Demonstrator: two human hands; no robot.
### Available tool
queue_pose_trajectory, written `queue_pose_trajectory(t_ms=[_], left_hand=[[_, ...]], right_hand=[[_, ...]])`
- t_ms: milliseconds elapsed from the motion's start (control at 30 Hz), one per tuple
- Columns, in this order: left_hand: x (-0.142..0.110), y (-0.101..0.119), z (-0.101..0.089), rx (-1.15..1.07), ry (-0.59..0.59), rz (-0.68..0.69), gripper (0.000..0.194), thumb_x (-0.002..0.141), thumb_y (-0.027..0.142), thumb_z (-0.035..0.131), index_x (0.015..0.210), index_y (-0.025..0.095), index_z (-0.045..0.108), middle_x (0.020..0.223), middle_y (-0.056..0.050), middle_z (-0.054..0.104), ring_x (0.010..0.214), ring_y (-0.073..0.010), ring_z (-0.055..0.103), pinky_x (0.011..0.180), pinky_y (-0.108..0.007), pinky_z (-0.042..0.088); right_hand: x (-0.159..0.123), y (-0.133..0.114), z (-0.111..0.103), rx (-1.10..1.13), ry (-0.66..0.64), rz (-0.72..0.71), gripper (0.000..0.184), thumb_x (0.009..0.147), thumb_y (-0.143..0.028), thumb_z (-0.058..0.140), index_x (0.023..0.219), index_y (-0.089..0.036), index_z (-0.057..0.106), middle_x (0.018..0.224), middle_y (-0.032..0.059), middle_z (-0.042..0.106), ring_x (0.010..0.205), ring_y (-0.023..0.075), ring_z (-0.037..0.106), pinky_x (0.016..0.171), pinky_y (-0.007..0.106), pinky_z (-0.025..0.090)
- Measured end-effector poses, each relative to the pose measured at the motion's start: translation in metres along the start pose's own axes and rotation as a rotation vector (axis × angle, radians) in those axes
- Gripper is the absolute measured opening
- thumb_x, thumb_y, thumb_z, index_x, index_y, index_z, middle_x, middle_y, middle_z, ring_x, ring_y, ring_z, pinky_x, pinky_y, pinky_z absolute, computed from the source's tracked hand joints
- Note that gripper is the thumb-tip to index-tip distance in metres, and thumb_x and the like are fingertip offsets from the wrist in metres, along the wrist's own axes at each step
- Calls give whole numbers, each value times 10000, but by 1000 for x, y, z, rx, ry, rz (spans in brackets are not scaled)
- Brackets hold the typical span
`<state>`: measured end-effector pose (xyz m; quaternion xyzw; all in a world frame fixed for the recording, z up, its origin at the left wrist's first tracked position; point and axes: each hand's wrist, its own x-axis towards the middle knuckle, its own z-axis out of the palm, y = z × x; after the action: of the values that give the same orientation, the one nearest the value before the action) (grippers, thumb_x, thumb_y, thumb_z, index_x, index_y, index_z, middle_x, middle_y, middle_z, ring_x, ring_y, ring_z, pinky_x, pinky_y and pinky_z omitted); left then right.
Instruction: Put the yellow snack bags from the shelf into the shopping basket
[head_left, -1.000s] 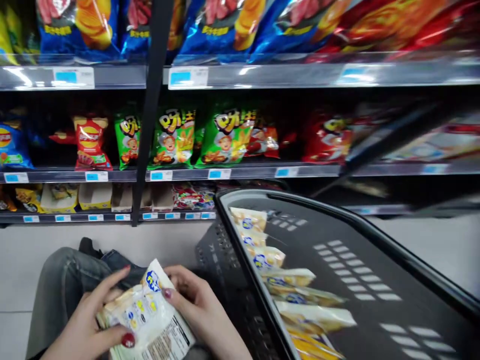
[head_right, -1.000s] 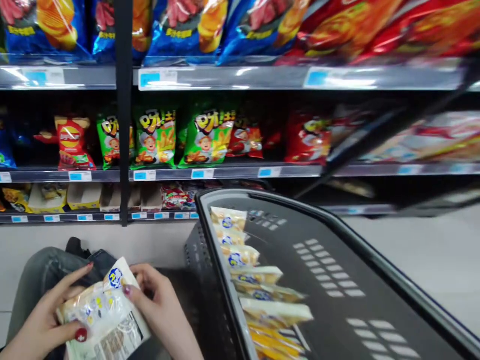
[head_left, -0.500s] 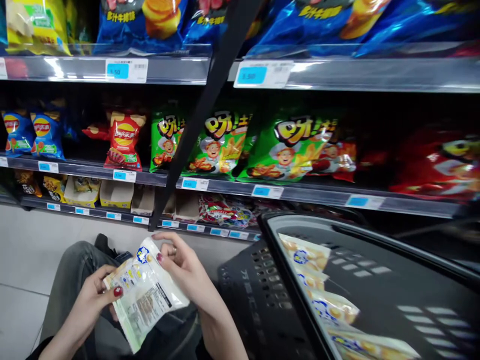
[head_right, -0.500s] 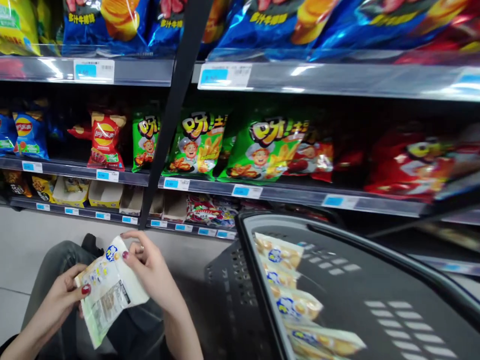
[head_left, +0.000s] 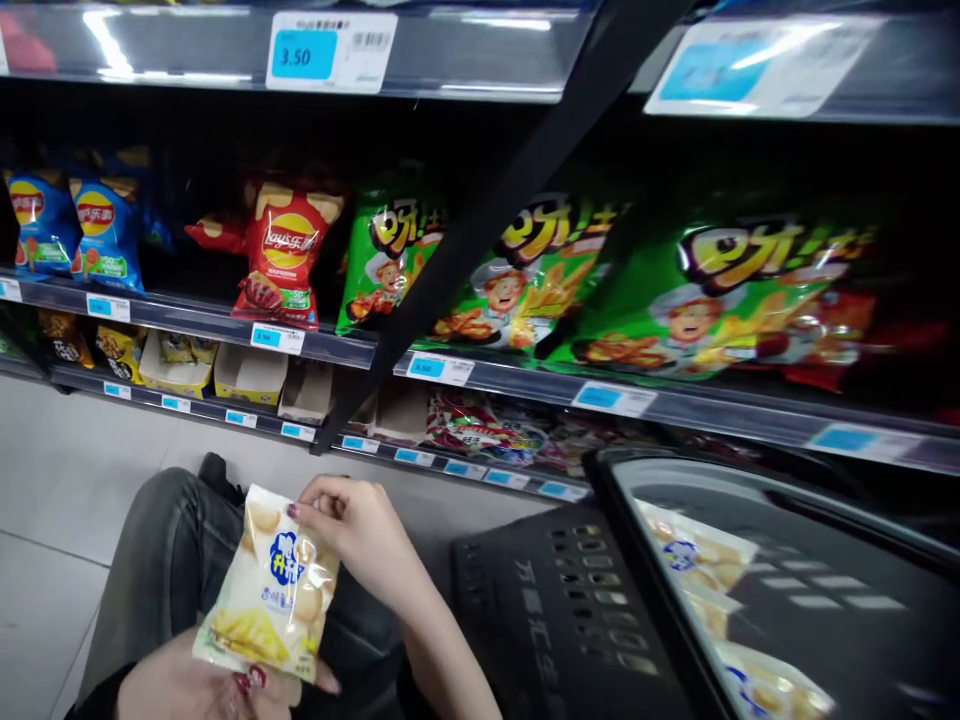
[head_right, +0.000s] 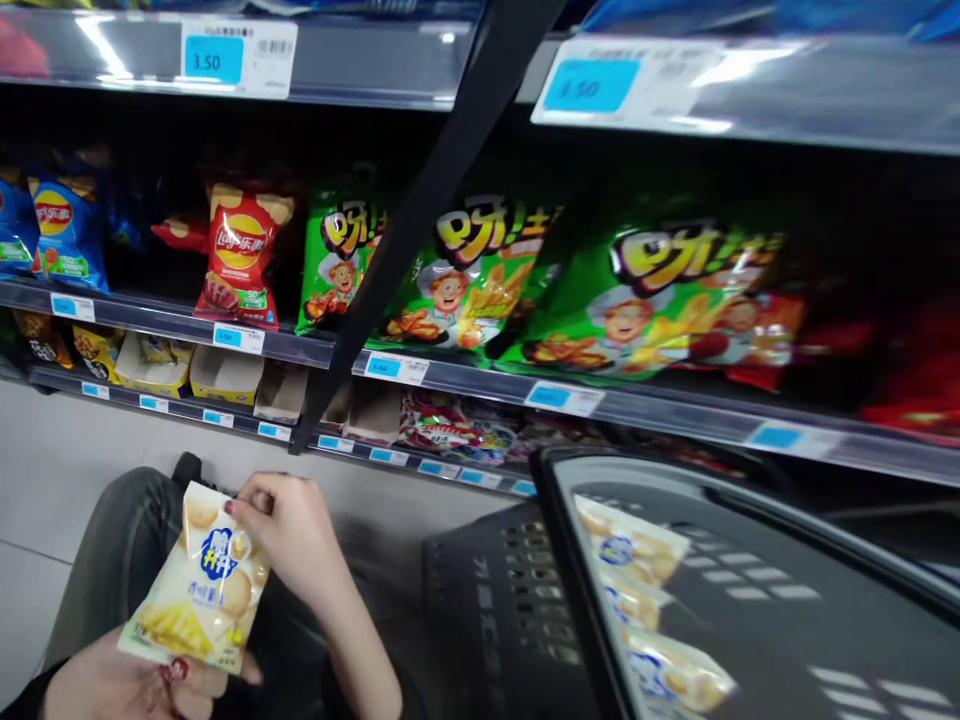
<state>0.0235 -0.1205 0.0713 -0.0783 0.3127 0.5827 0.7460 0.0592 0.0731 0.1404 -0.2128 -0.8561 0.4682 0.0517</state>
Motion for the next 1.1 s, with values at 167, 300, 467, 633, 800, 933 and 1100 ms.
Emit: queue_pose_trajectory(t_ms=[167,300,467,633,800,933,1100], left_hand=[[-4,4,10,-225,-231,-240,391,764,171,592,1091,-43,573,508,51,379,392,-15,217,342,-94,184],[-11,7,22,-213,-220,-228,330,789,184,576,1053,-14,600,498,56,364,392,-23,131,340,-89,131],[-14,11,28,-198,-256,-184,324,791,137,547,1071,-21,591,508,56,325,414,-38,120,362,-98,125],[-15,11,31,-191,-237,-169,341,767,145,594,1069,-13,598,530,63,275,449,-45,134,392,-97,134],[-9,4,22,-232,-249,-133,399,739,156,624,1086,-37,581,548,55,280,474,-48,173,418,-100,156],[-4,0,11,-244,-260,-118,469,696,178,670,1101,-33,565,580,49,319,485,-39,222,432,-110,194],[6,-1,9,-103,-20,163,392,665,289,707,986,87,610,598,37,435,474,-42,352,438,-155,283]], right_hand=[[10,4,7,-65,-38,-25,116,685,-150,635,573,-172,618,608,-23,491,600,117,459,567,236,323],[14,9,13,9,-90,-41,106,683,-151,640,581,-167,617,622,-23,479,611,118,459,573,237,336],[18,13,19,48,-103,-27,116,681,-145,640,571,-166,609,603,-32,463,596,113,451,570,238,333],[20,16,20,88,-87,-25,135,684,-138,630,557,-165,591,596,-31,473,600,117,451,574,240,337],[18,12,15,140,-49,-48,122,699,-158,633,585,-162,590,638,-10,512,634,135,482,598,255,352],[10,3,8,123,49,-128,144,731,-177,614,593,-178,576,657,-5,502,658,146,487,626,276,358],[-11,10,-12,297,32,-433,248,773,-414,600,621,-224,647,837,41,504,895,207,497,849,364,372]])
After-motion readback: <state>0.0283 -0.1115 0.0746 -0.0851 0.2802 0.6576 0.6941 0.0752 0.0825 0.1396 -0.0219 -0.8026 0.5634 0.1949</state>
